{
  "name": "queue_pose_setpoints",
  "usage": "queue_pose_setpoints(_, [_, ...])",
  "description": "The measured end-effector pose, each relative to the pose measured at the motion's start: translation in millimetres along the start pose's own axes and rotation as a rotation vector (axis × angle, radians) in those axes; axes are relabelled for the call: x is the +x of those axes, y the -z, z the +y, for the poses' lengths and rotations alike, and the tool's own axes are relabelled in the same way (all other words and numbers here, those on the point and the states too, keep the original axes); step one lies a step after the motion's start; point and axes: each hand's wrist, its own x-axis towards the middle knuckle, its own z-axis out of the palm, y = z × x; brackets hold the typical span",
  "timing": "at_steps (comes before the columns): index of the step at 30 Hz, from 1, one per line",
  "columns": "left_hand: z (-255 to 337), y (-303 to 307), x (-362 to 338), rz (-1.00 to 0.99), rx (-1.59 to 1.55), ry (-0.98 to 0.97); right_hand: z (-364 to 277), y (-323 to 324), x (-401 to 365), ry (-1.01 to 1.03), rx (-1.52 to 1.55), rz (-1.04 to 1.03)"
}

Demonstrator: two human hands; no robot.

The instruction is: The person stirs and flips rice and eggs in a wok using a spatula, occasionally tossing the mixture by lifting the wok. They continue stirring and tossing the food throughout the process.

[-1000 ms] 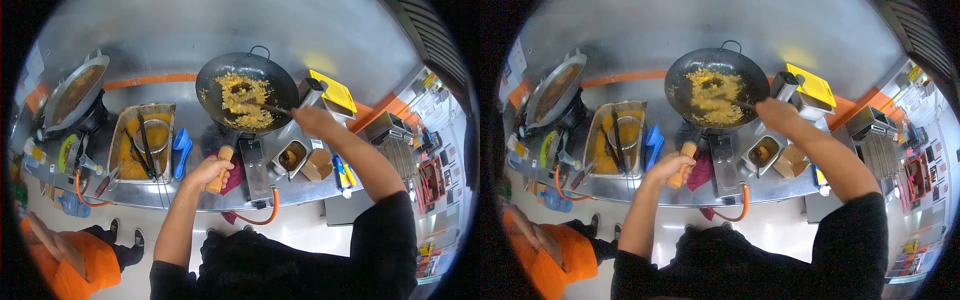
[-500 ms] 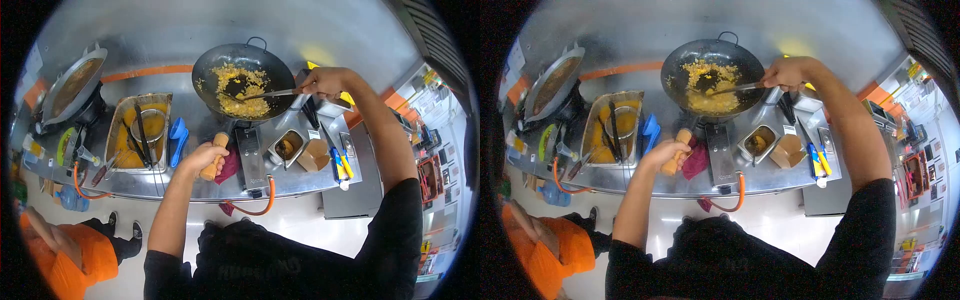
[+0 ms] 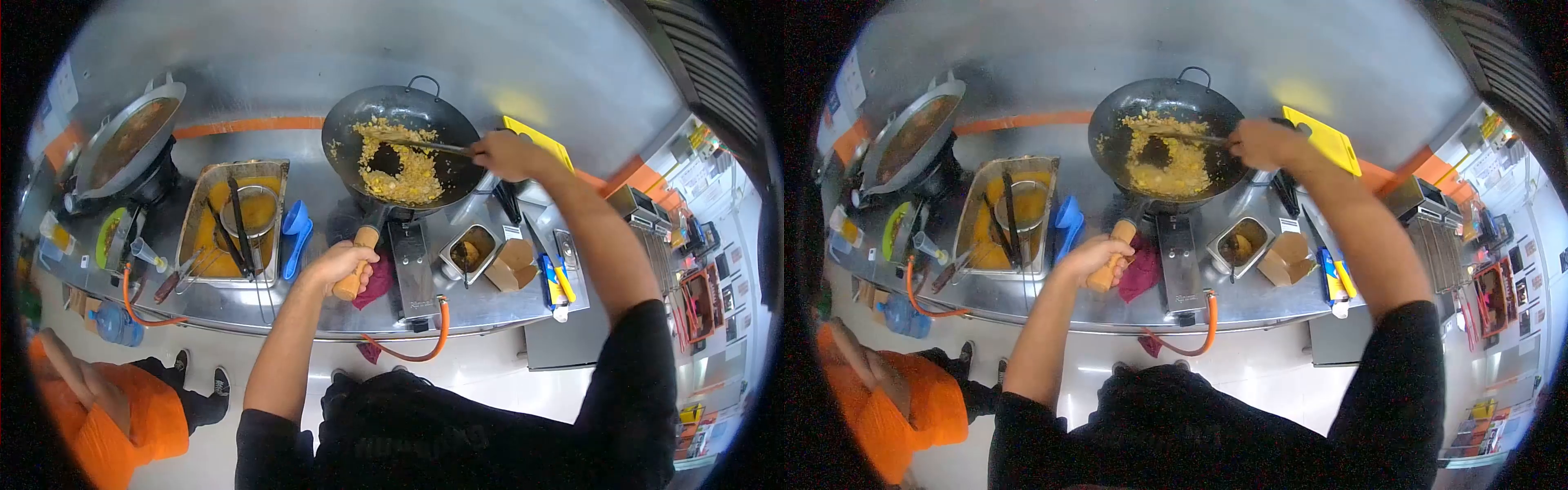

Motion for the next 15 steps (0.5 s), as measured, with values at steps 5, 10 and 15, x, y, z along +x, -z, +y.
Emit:
queue_pose_setpoints(5, [3, -4, -6, 0.011, -0.059, 0.008, -24, -45, 8, -0.113, -0.006, -0.099])
queue_pose_setpoints(10, [-5, -5, 6, -0.004, -0.078, -0.002, -43, -27, 5, -0.071, -0.072, -0.101])
queue_pose_setpoints(15, [-3, -8, 5, -0.042, -0.143, -0.001, -11, 35, -35, 0.001, -0.051, -0.213])
